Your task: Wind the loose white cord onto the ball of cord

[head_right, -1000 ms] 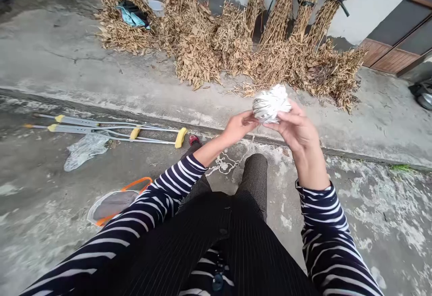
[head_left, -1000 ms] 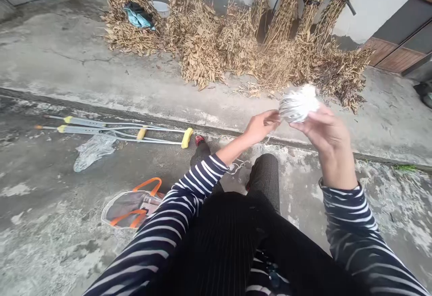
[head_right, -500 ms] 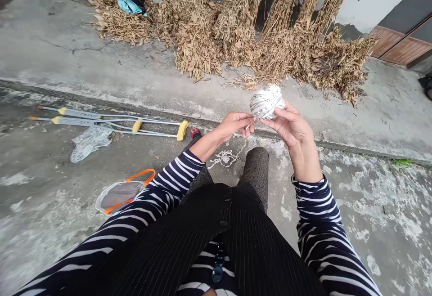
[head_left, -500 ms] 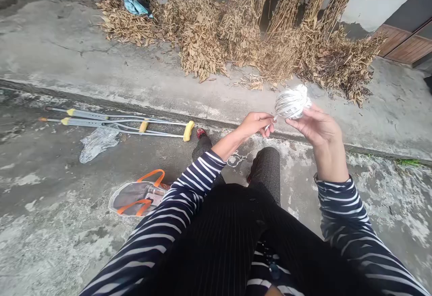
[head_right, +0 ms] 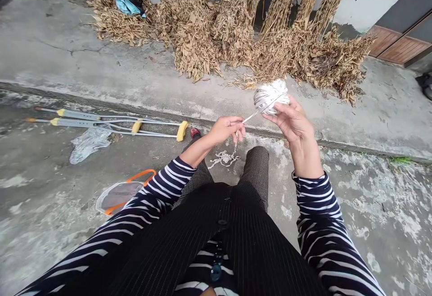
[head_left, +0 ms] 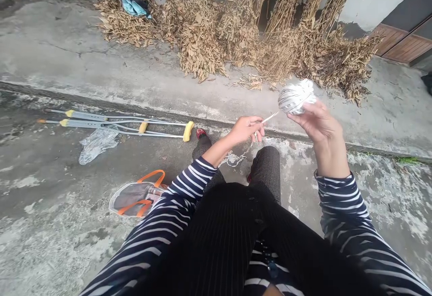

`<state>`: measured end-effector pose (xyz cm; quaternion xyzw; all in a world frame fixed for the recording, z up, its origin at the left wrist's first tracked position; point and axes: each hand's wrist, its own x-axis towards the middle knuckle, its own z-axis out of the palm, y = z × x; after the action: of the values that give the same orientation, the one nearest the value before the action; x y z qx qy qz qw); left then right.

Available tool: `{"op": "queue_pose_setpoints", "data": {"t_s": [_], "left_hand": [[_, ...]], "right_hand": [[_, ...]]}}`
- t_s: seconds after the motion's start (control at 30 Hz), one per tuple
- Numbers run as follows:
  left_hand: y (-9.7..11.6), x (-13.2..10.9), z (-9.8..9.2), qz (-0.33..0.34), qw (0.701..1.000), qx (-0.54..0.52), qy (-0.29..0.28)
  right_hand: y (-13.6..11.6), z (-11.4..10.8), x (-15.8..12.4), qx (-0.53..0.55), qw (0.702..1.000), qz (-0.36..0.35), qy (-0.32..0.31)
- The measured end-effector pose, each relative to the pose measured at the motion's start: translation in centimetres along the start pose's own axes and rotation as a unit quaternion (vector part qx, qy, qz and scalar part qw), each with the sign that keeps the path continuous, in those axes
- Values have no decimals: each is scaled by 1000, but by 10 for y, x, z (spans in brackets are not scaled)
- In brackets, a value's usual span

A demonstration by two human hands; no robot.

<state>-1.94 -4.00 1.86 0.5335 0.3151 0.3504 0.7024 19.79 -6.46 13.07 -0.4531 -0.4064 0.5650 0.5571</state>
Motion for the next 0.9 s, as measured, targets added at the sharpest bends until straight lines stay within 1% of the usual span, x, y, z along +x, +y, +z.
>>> {"op": "queue_pose_setpoints", "data": {"t_s": [0.1, 0.2, 0.3, 0.33, 0.47, 0.57, 0.67, 0.7, 0.77, 0.83, 0.9], "left_hand": [[-6, 3, -6, -2, 999, -19, 35], [-11, 6, -12, 0, 999, -30, 33], [-14, 5, -15, 10, 998, -51, 29], [-15, 3, -16, 3, 998, -58, 12], [-14, -10, -13, -45, 992, -76, -94], [-11, -22, -10, -57, 986, -74, -134], [-11, -29, -11, -74, 982, -70, -157], [-13, -29, -13, -82, 981, -71, -158], [-19, -29, -19, -96, 982, -79, -141], [-27, -27, -27, -106, 985, -76, -110], [-34, -22, -35, -112, 990, -49, -75]], "right_hand": [[-4, 3, -5, 1, 1000, -1, -9], [-8, 10, -10, 2, 1000, 6, -19], [-12, 18, -13, -20, 999, -3, -30], [-13, 20, -12, -34, 999, -9, -31], [-11, 19, -4, -92, 994, -56, -10], [-1, 16, 3, -113, 989, -90, 8], [11, 15, 6, -107, 990, -88, 13], [13, 16, 6, -98, 992, -82, 14], [14, 19, 4, -70, 996, -61, 16], [12, 23, 0, -40, 998, -39, 13], [7, 29, -6, -22, 1000, -21, 4]]}}
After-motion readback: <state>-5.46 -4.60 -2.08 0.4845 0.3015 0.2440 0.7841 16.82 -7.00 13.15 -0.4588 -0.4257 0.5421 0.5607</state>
